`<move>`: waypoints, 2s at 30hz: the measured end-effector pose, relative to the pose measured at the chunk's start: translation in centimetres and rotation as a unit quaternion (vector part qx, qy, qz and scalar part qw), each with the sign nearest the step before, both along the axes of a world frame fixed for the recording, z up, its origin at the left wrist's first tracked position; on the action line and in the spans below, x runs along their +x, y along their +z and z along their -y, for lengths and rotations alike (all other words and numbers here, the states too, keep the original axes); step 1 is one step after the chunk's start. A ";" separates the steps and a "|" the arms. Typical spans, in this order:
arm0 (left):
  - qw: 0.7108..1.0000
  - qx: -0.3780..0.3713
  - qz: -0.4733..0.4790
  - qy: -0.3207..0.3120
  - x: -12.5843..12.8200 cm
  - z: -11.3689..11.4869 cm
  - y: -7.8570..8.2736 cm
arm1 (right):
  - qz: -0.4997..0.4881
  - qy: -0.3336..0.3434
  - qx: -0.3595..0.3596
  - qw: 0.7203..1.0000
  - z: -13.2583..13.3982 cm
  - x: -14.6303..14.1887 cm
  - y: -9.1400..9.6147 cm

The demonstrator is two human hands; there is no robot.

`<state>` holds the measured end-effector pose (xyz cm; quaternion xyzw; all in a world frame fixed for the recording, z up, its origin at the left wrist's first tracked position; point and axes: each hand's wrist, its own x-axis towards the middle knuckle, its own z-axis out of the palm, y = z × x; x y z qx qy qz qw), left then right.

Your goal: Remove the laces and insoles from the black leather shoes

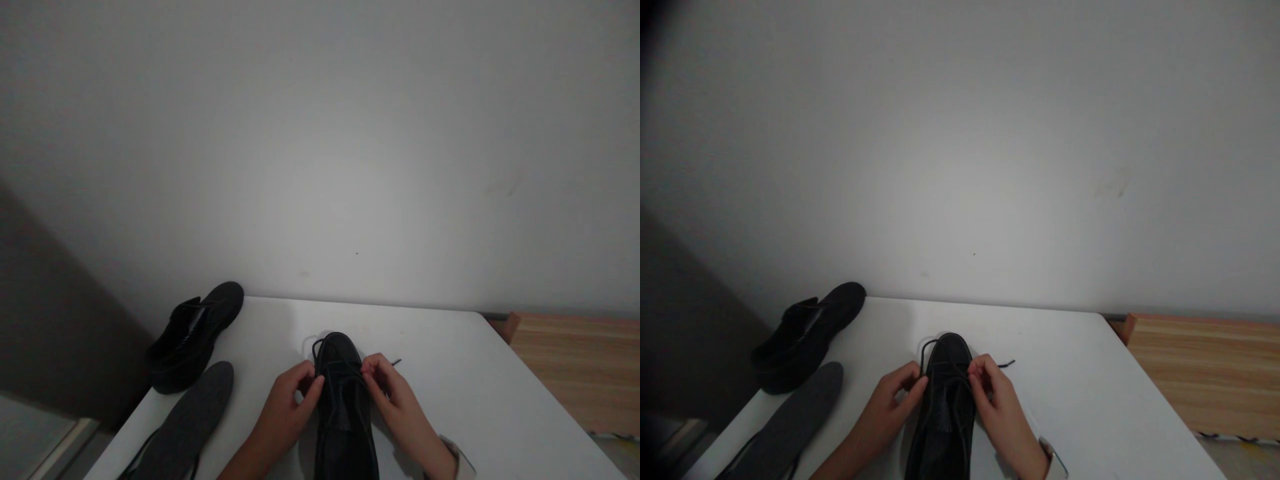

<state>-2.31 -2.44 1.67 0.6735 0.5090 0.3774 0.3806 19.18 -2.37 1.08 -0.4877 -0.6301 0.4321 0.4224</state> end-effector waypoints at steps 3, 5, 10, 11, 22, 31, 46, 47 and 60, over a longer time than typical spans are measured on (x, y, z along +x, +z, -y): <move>0.999 0.015 0.024 0.045 -0.3 -0.1 -0.1 | 0.002 0.003 0.002 1.000 0.0 0.0 -0.1; 0.995 0.024 0.054 0.080 -0.6 -0.2 -0.1 | 0.004 0.004 0.004 1.000 0.0 0.0 -0.2; 0.997 0.003 0.058 0.050 -0.5 -0.2 0.1 | 0.007 0.003 0.002 1.000 0.0 0.0 -0.1; 0.998 -0.001 0.046 0.033 -0.3 -0.1 0.1 | 0.005 0.004 0.001 1.000 0.0 0.0 0.0; 0.992 0.013 0.084 0.093 -0.6 -0.1 0.2 | 0.001 -0.007 0.012 1.000 0.1 0.1 -0.2; 0.991 0.005 0.089 0.098 -0.2 0.0 0.6 | 0.006 -0.006 0.008 1.000 0.1 0.0 0.2; 0.998 0.032 -0.035 0.049 0.0 0.2 0.1 | -0.003 -0.029 0.030 0.999 0.3 -0.1 -0.2; 0.997 0.028 -0.045 0.051 0.0 0.1 0.1 | 0.001 -0.027 0.039 0.999 0.3 -0.1 -0.2; 0.982 -0.003 0.037 0.183 -0.8 -0.9 -1.3 | 0.032 -0.018 0.071 0.997 0.2 0.1 -0.1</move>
